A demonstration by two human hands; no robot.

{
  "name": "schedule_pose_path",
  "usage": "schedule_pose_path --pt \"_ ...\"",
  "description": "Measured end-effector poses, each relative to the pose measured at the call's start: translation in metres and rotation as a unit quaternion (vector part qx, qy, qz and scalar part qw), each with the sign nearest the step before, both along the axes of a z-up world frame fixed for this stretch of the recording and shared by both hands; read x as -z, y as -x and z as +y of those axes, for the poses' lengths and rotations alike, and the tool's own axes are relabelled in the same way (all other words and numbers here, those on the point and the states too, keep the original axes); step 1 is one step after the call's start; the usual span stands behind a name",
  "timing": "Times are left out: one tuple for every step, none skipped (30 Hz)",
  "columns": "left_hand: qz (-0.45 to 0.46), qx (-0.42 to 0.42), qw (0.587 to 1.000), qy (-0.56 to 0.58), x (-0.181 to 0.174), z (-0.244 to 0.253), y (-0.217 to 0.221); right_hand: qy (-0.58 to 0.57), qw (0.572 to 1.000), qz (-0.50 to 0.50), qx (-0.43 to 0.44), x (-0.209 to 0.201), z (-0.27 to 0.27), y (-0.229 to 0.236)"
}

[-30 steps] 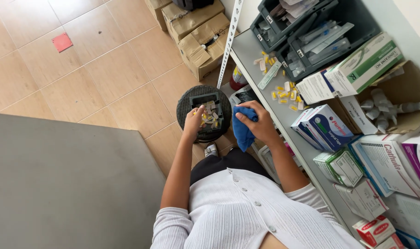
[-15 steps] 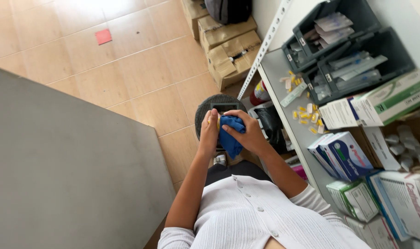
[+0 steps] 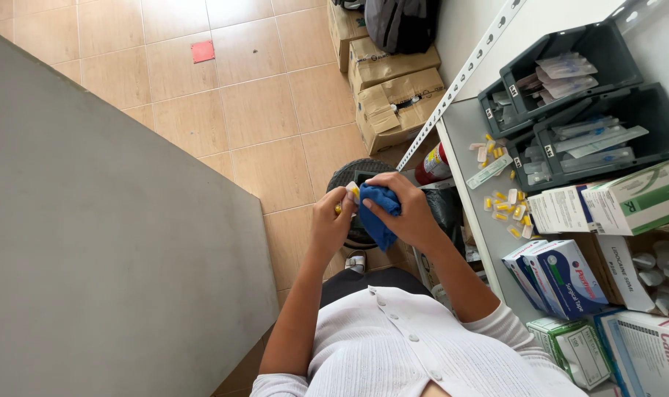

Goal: The person wipes small yellow-capped vials with a blue cloth, picking them up from a shelf and placing them into a black basket. The person repeats this process for multiple vials, handling them one at a time.

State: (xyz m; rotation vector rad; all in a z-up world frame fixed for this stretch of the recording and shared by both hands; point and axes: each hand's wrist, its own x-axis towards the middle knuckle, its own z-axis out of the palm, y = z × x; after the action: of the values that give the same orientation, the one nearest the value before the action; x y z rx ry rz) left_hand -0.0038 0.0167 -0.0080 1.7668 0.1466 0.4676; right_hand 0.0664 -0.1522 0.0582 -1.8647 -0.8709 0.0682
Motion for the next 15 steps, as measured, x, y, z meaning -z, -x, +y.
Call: schedule_pose_path --pt "-0.002 -0.001 1.000 -0.001 -0.010 -0.002 0.003 -0.001 1.000 -0.002 -0.001 -0.002 0.003 0.002" --pt "-0.028 -0.011 0.996 -0.081 -0.020 -0.005 0.005 -0.021 0.999 -0.032 0.020 -0.004 0.005 0.004" --pt "-0.055 -0.020 0.985 -0.161 -0.029 -0.008 0.008 -0.042 0.996 -0.062 0.040 -0.006 0.008 0.006" --pt "-0.055 -0.019 0.985 -0.161 -0.037 -0.011 0.012 -0.042 0.996 -0.063 0.041 -0.006 0.009 0.007" --pt "-0.060 0.000 0.978 -0.197 -0.045 -0.015 0.017 -0.056 0.996 -0.062 0.034 -0.006 0.010 0.009" --pt "-0.066 0.019 0.970 -0.233 -0.052 -0.018 0.021 -0.070 0.995 -0.062 0.026 -0.007 0.011 0.009" --pt "-0.067 0.019 0.970 -0.234 -0.050 -0.017 0.020 -0.070 0.995 -0.063 0.027 -0.007 0.010 0.010" --pt "-0.055 0.025 0.976 -0.207 -0.048 -0.015 0.020 -0.080 0.995 -0.063 0.019 -0.008 0.010 0.011" --pt "-0.043 0.032 0.982 -0.180 -0.046 -0.014 0.020 -0.089 0.994 -0.063 0.010 -0.009 0.010 0.013" --pt "-0.042 0.034 0.982 -0.180 -0.047 -0.014 0.020 -0.089 0.994 -0.061 0.013 -0.006 0.008 0.015" --pt "-0.045 0.023 0.990 -0.133 -0.047 -0.014 0.020 -0.091 0.994 -0.060 0.018 -0.003 0.007 0.017" --pt "-0.052 0.012 0.995 -0.086 -0.049 -0.013 0.017 -0.094 0.993 -0.062 0.023 -0.001 0.006 0.016" --pt "-0.053 0.012 0.995 -0.087 -0.051 -0.009 0.015 -0.094 0.993 -0.064 0.024 0.003 0.004 0.015" --pt "-0.072 0.004 0.996 -0.055 -0.053 -0.006 0.015 -0.085 0.993 -0.085 0.020 0.007 0.002 0.015" --pt "-0.090 -0.004 0.996 -0.023 -0.055 -0.003 0.015 -0.075 0.991 -0.106 0.016 0.011 0.000 0.016"
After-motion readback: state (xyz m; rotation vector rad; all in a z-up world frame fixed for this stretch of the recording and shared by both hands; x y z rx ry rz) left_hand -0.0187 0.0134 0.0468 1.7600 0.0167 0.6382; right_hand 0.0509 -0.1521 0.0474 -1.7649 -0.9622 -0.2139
